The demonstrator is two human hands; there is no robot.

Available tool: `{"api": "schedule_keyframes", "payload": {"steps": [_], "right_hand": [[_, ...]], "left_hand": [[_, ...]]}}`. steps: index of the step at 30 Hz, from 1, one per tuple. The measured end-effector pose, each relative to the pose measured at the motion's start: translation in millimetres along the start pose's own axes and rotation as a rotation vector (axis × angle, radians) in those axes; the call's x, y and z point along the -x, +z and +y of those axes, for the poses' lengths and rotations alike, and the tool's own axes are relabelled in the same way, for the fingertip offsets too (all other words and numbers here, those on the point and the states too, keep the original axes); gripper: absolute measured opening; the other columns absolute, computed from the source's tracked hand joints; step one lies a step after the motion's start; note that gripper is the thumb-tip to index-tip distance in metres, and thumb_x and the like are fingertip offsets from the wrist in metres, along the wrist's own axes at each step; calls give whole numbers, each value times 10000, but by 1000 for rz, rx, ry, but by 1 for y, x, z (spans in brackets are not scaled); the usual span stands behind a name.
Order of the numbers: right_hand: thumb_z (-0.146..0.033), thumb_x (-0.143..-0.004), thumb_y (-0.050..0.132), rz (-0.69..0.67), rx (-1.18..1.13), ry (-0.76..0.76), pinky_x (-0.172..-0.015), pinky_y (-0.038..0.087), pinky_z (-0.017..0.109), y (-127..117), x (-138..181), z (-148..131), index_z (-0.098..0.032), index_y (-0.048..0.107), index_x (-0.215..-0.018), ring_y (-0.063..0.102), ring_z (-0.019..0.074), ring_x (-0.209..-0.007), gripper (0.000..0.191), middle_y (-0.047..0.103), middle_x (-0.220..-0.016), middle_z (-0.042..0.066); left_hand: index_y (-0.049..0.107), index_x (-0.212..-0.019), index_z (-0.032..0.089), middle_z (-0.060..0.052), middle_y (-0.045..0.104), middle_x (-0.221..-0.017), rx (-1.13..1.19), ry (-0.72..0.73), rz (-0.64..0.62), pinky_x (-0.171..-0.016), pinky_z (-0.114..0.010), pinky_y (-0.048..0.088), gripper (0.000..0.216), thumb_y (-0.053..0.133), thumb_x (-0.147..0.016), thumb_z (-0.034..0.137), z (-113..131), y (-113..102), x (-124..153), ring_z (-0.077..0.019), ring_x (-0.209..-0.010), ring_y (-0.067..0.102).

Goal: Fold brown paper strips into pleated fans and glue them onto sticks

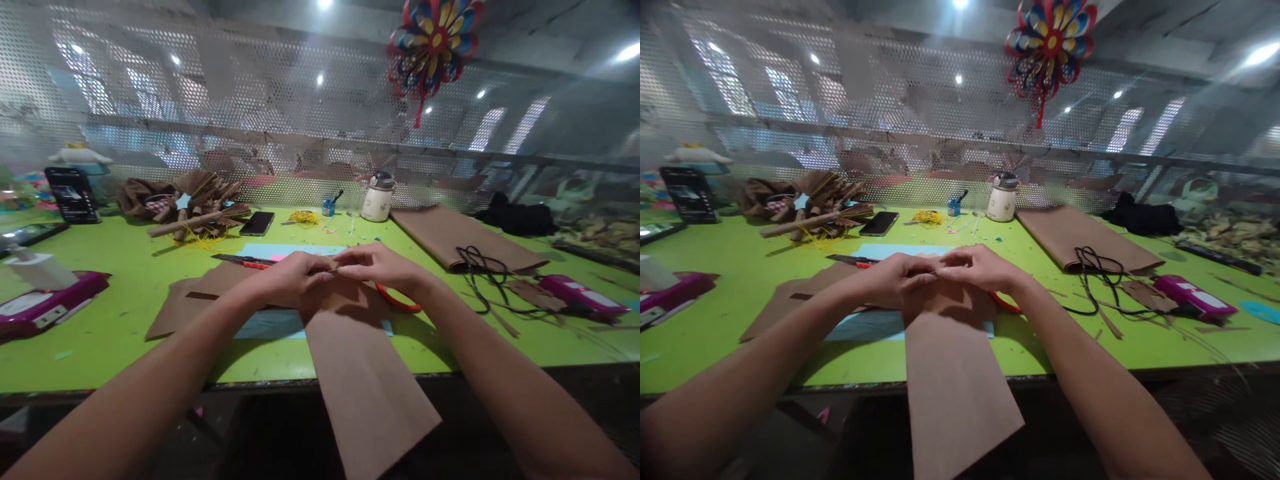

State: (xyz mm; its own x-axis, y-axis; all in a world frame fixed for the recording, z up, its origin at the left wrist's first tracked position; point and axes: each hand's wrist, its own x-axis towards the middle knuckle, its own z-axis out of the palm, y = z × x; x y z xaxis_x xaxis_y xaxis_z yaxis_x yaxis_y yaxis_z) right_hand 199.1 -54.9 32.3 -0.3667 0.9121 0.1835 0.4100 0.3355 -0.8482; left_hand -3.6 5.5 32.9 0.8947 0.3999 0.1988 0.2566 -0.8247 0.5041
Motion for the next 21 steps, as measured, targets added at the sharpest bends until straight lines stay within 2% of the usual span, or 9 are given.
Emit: {"api": "schedule_keyframes", "payload": {"steps": [3,6,12,17,21], "right_hand": [[-343,-738,578,28,188,27,-596,420,239,4,-4,1,-120,677,-821,553,134,-692,257,643,-754,48],[-351,-740,570,49,215,-17,-505,350,209,4,-5,3,-107,674,-726,483,90,-569,266,592,-624,13],[-362,-699,615,107,150,-12,-495,362,211,3,-5,8,-118,707,-764,496,96,-559,269,635,-651,31],[-362,-683,635,133,108,-8,-530,414,227,4,-6,12,-133,722,-800,545,117,-586,272,683,-727,55],[-355,-703,617,143,170,-27,-522,416,220,3,-5,12,-135,721,-838,564,126,-596,278,694,-737,55]], "left_hand": [[613,-865,164,-6,613,-764,-94,-39,37,-583,-202,334,252,406,-840,306,2,1,1,-115,-672,501],[607,-834,153,-4,601,-721,-149,-43,47,-557,-204,316,250,408,-830,305,6,1,1,-109,-636,480],[614,-896,171,-16,628,-783,-173,-60,74,-562,-211,314,259,412,-825,318,6,0,2,-118,-664,501],[626,-812,167,-10,617,-703,-218,-108,85,-509,-208,282,285,411,-828,353,2,-2,4,-107,-593,476],[638,-780,169,-2,621,-677,-244,-99,99,-508,-199,276,260,444,-822,337,2,-4,3,-95,-577,470]]}}
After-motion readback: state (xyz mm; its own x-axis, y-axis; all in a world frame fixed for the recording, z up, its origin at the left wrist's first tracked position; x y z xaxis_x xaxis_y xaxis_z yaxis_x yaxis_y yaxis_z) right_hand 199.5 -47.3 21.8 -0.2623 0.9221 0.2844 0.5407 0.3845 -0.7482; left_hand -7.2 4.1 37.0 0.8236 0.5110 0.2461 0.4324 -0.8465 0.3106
